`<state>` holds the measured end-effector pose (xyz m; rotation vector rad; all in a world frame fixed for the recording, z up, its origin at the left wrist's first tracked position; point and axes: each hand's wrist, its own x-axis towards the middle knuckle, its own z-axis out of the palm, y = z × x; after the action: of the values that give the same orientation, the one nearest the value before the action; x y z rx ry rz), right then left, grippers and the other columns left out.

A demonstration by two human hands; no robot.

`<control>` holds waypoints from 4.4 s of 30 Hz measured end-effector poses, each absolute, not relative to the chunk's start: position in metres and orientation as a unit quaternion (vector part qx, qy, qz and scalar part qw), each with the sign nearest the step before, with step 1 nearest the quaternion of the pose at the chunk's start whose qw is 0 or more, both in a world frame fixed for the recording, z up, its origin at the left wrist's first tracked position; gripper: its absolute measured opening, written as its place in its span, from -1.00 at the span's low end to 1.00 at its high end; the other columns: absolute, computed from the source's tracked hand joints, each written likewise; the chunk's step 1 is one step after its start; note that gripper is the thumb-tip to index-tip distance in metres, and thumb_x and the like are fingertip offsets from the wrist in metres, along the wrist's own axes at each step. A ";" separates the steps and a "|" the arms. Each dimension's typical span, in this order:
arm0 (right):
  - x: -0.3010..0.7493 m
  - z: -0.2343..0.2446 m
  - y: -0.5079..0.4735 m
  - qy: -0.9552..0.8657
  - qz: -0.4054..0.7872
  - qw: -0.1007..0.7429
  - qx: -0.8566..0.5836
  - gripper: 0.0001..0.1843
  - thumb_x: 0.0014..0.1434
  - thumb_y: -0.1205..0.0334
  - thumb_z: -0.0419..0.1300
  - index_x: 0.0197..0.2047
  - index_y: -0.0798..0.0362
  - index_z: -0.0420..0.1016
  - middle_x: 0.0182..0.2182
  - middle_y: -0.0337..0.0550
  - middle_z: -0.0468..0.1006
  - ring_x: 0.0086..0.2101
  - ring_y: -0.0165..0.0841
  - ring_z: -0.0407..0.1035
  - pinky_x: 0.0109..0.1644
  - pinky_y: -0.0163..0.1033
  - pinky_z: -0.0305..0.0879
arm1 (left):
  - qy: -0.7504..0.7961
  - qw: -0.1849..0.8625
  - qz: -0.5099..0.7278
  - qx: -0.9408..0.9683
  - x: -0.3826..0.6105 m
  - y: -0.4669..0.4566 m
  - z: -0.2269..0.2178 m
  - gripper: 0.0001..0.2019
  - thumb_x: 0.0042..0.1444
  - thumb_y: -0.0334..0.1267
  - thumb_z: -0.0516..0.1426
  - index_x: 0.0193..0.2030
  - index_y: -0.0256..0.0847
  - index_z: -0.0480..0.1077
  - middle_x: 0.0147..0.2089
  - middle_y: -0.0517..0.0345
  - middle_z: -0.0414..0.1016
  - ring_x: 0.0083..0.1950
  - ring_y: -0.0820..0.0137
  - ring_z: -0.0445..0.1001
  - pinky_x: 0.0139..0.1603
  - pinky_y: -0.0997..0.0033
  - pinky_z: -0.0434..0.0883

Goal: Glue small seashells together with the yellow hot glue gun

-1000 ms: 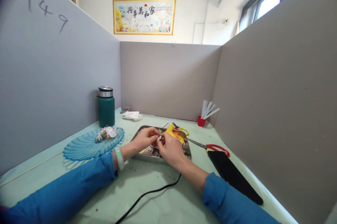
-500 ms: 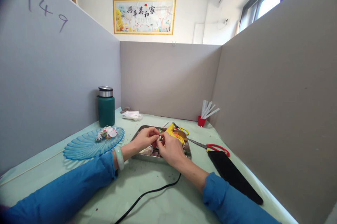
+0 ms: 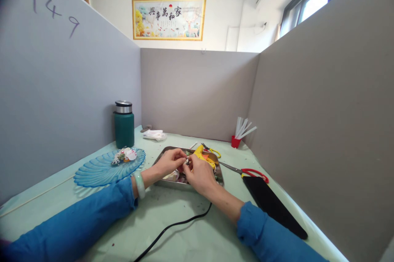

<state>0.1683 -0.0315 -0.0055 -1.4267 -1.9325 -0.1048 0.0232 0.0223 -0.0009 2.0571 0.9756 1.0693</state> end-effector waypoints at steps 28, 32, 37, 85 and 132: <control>0.169 -0.009 -0.029 -0.754 -0.049 0.351 -0.553 -0.77 0.15 0.10 0.00 -0.26 0.05 0.36 -0.48 -0.20 0.46 -0.47 -0.42 0.31 -0.44 -0.38 0.02 | 0.383 0.328 0.408 0.762 0.024 0.020 0.001 -0.80 -0.06 -0.22 0.11 -0.33 -0.31 0.39 -0.49 0.14 0.46 -0.50 0.47 0.41 -0.43 0.49 0.38; 0.169 -0.009 -0.029 -0.753 -0.053 0.350 -0.554 -0.77 0.15 0.10 0.00 -0.24 0.05 0.37 -0.49 -0.21 0.46 -0.47 -0.42 0.32 -0.43 -0.38 0.02 | 0.385 0.318 0.407 0.765 0.024 0.022 0.000 -0.81 -0.06 -0.22 0.11 -0.34 -0.31 0.39 -0.48 0.14 0.45 -0.51 0.47 0.41 -0.44 0.49 0.38; 0.169 -0.008 -0.030 -0.753 -0.051 0.351 -0.554 -0.77 0.15 0.10 0.00 -0.24 0.04 0.36 -0.49 -0.21 0.46 -0.48 -0.42 0.31 -0.44 -0.37 0.02 | 0.386 0.302 0.406 0.772 0.024 0.022 0.000 -0.82 -0.06 -0.25 0.10 -0.34 -0.30 0.40 -0.46 0.14 0.46 -0.49 0.48 0.41 -0.43 0.51 0.37; 0.167 -0.008 -0.032 -0.778 -0.058 0.295 -0.552 -0.79 0.17 0.13 -0.02 -0.34 0.08 0.30 -0.48 -0.18 0.47 -0.46 -0.43 0.31 -0.45 -0.37 -0.04 | 0.405 0.246 0.353 0.807 0.022 0.019 0.002 -0.86 -0.06 -0.29 0.05 -0.37 -0.28 0.36 -0.50 0.15 0.45 -0.52 0.48 0.39 -0.52 0.56 0.30; 0.166 -0.005 -0.035 -0.750 -0.080 0.304 -0.582 -0.74 0.18 0.07 -0.03 -0.25 0.06 0.34 -0.43 -0.18 0.48 -0.43 -0.41 0.32 -0.42 -0.35 -0.02 | 0.411 0.296 0.394 0.767 0.023 0.024 -0.001 -0.83 -0.07 -0.29 0.09 -0.34 -0.29 0.43 -0.48 0.15 0.47 -0.47 0.47 0.43 -0.38 0.51 0.39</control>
<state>0.1659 -0.0346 -0.0053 -1.5434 -1.9866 -0.2111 0.0234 0.0236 -0.0011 2.0394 1.0918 1.0485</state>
